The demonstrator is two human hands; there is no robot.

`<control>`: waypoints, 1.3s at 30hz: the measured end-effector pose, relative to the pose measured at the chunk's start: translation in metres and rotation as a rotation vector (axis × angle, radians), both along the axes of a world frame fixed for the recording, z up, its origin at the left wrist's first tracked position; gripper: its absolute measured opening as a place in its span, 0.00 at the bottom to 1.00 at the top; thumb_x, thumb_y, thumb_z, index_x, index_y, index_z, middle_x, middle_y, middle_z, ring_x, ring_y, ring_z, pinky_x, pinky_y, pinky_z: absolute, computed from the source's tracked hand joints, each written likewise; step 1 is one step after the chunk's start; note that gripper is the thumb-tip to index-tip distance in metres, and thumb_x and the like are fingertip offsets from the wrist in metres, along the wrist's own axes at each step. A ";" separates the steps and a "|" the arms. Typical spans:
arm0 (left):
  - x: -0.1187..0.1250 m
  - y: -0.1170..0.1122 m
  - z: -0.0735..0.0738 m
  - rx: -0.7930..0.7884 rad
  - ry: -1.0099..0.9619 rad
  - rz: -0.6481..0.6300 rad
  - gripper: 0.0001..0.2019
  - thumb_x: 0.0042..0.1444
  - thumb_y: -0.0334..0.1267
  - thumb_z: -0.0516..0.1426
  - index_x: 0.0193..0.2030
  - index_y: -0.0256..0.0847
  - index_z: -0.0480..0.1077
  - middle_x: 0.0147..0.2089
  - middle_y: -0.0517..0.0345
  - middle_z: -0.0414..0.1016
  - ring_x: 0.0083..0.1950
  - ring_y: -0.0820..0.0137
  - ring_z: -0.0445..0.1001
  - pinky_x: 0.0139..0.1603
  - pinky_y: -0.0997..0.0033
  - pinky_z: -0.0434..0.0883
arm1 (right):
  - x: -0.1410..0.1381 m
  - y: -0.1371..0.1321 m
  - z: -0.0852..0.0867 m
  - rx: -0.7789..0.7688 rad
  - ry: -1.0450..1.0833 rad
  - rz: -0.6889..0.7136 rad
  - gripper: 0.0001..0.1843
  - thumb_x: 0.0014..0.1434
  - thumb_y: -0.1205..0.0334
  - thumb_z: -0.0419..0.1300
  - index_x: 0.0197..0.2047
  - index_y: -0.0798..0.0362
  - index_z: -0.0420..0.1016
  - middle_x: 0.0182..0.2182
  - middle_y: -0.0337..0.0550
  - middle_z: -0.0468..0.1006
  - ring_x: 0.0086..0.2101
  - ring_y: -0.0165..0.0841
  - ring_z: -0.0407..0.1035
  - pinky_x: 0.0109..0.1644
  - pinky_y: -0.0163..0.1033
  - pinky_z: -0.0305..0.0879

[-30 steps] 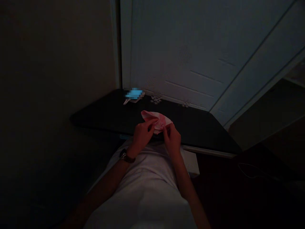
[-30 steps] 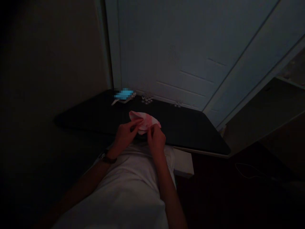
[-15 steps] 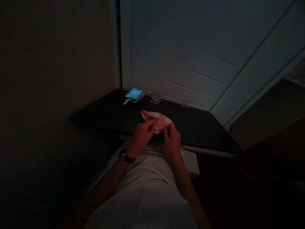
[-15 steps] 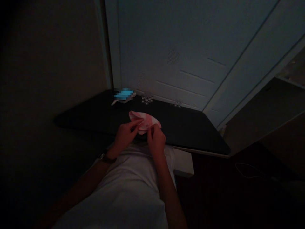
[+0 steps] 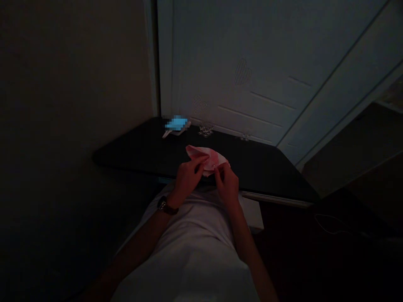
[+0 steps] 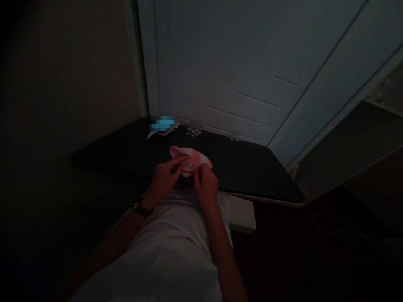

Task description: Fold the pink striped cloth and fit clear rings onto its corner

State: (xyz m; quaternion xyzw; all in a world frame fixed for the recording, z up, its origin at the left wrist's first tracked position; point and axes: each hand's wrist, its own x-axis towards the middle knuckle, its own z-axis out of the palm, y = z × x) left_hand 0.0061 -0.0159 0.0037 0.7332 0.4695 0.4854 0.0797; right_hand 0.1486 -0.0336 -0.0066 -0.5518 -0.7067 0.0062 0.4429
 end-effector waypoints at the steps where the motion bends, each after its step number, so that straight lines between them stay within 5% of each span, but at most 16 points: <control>1: 0.000 0.000 0.000 -0.002 0.009 0.003 0.16 0.55 0.31 0.50 0.50 0.43 0.68 0.49 0.57 0.74 0.45 0.69 0.74 0.47 0.73 0.69 | 0.000 0.000 0.000 0.003 0.004 0.000 0.11 0.61 0.56 0.45 0.34 0.52 0.64 0.26 0.38 0.71 0.27 0.28 0.65 0.32 0.32 0.56; 39: 0.000 0.001 -0.002 0.016 0.000 0.004 0.16 0.56 0.31 0.50 0.50 0.43 0.69 0.49 0.58 0.74 0.45 0.69 0.74 0.45 0.74 0.69 | -0.001 0.001 0.000 -0.008 0.037 -0.031 0.11 0.62 0.55 0.45 0.34 0.52 0.63 0.27 0.38 0.71 0.27 0.28 0.65 0.31 0.31 0.56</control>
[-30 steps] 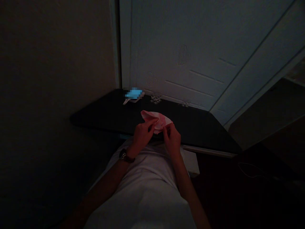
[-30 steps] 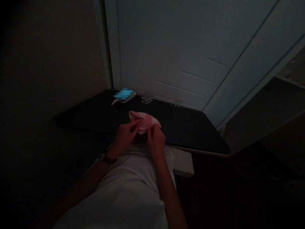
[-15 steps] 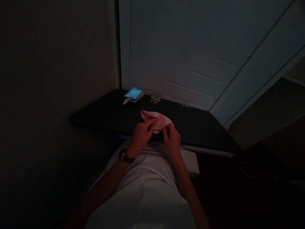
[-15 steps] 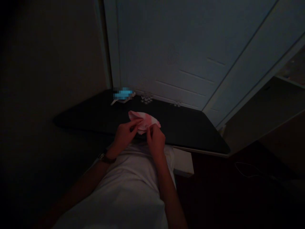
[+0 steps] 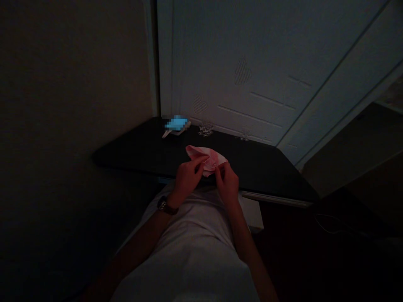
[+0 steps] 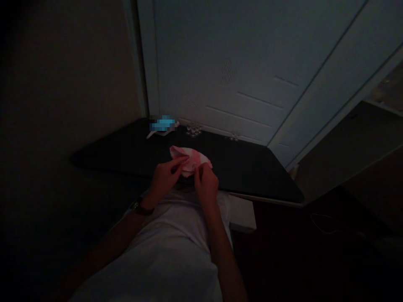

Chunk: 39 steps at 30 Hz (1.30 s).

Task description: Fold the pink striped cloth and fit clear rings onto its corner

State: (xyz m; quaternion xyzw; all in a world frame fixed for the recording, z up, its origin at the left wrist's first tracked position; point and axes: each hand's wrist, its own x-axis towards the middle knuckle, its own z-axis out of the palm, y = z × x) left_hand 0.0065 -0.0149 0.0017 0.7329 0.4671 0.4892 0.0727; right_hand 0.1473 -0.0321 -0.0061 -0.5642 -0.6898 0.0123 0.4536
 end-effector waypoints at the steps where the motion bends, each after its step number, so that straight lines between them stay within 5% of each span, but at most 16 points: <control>1: 0.000 0.000 0.000 -0.001 -0.005 -0.003 0.16 0.56 0.31 0.50 0.50 0.43 0.69 0.49 0.58 0.74 0.45 0.69 0.74 0.45 0.74 0.69 | 0.000 0.000 0.000 -0.001 -0.008 0.008 0.11 0.62 0.56 0.45 0.34 0.52 0.63 0.27 0.38 0.71 0.27 0.28 0.65 0.31 0.31 0.56; 39: 0.000 0.001 0.000 -0.018 0.051 0.009 0.16 0.56 0.32 0.50 0.51 0.43 0.68 0.48 0.57 0.75 0.44 0.68 0.75 0.45 0.73 0.69 | -0.001 -0.001 0.001 0.011 -0.011 -0.008 0.11 0.62 0.56 0.45 0.34 0.52 0.63 0.26 0.38 0.71 0.26 0.28 0.65 0.31 0.32 0.56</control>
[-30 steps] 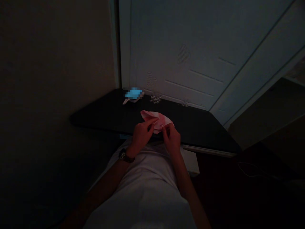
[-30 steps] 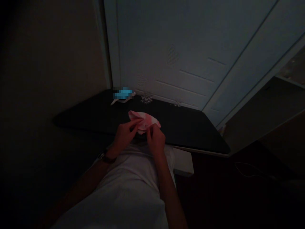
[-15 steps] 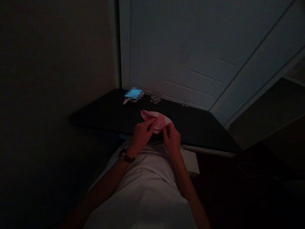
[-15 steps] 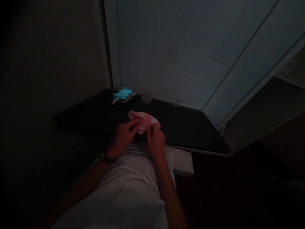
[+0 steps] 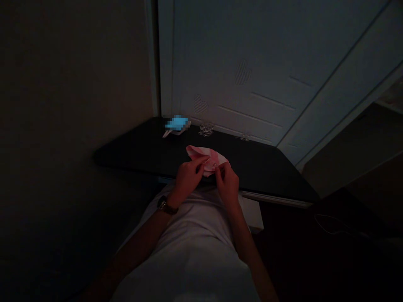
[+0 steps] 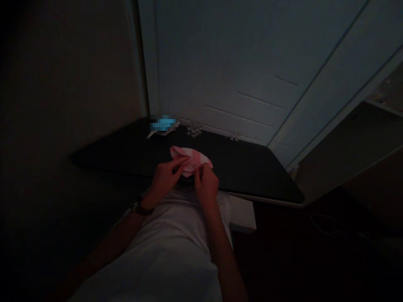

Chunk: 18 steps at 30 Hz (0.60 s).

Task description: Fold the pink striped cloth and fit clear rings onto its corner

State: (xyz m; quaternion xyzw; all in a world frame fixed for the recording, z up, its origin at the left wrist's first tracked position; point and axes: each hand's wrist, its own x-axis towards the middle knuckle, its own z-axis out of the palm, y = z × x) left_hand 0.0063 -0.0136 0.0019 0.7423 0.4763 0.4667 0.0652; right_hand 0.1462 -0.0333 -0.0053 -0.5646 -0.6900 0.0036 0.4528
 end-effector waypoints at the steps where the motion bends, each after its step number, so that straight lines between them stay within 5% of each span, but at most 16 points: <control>1: 0.000 0.000 0.000 -0.004 -0.001 0.002 0.16 0.56 0.32 0.50 0.51 0.43 0.68 0.48 0.57 0.75 0.44 0.68 0.75 0.45 0.73 0.69 | 0.000 0.000 0.000 -0.003 -0.001 -0.005 0.11 0.62 0.56 0.45 0.33 0.52 0.63 0.26 0.38 0.71 0.26 0.28 0.65 0.31 0.32 0.56; 18: 0.000 -0.001 0.000 0.005 -0.016 -0.017 0.16 0.56 0.32 0.50 0.51 0.43 0.68 0.49 0.57 0.74 0.44 0.67 0.74 0.45 0.72 0.69 | 0.001 0.000 -0.002 0.004 -0.015 0.025 0.11 0.62 0.57 0.45 0.34 0.52 0.64 0.27 0.38 0.71 0.27 0.28 0.65 0.32 0.32 0.56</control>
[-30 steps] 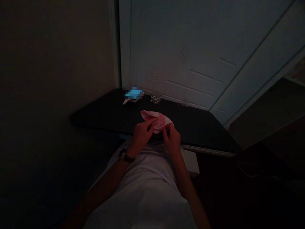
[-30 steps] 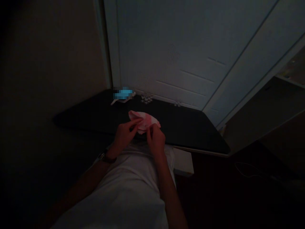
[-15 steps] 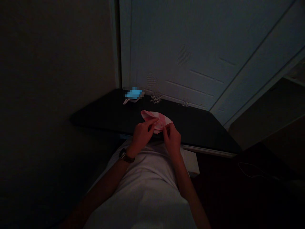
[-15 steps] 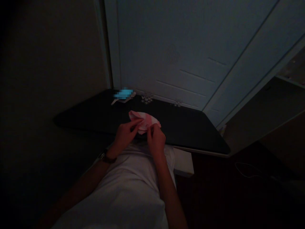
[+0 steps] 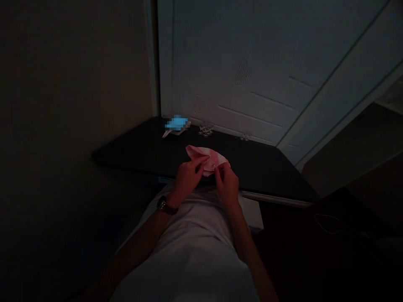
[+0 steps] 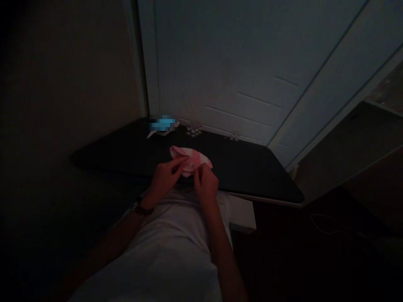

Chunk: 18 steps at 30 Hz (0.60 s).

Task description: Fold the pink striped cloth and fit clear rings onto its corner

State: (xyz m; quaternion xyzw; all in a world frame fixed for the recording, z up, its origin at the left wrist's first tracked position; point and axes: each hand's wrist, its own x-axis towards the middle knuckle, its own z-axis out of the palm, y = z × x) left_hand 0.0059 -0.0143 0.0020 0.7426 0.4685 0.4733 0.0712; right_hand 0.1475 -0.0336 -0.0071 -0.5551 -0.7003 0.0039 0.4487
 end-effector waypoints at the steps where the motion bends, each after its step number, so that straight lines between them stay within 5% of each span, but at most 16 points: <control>1: 0.000 0.000 0.000 -0.002 0.002 0.000 0.16 0.56 0.32 0.50 0.51 0.43 0.68 0.49 0.57 0.74 0.44 0.67 0.74 0.45 0.72 0.69 | 0.000 0.000 0.000 0.000 0.009 -0.003 0.11 0.62 0.57 0.45 0.34 0.52 0.64 0.27 0.38 0.71 0.27 0.28 0.65 0.32 0.32 0.56; 18: -0.001 0.000 0.001 -0.018 0.023 0.002 0.17 0.55 0.31 0.50 0.51 0.43 0.68 0.48 0.57 0.75 0.43 0.67 0.75 0.44 0.72 0.70 | 0.000 0.000 0.000 0.006 -0.011 0.002 0.11 0.62 0.57 0.45 0.34 0.52 0.63 0.26 0.38 0.71 0.27 0.28 0.65 0.32 0.32 0.56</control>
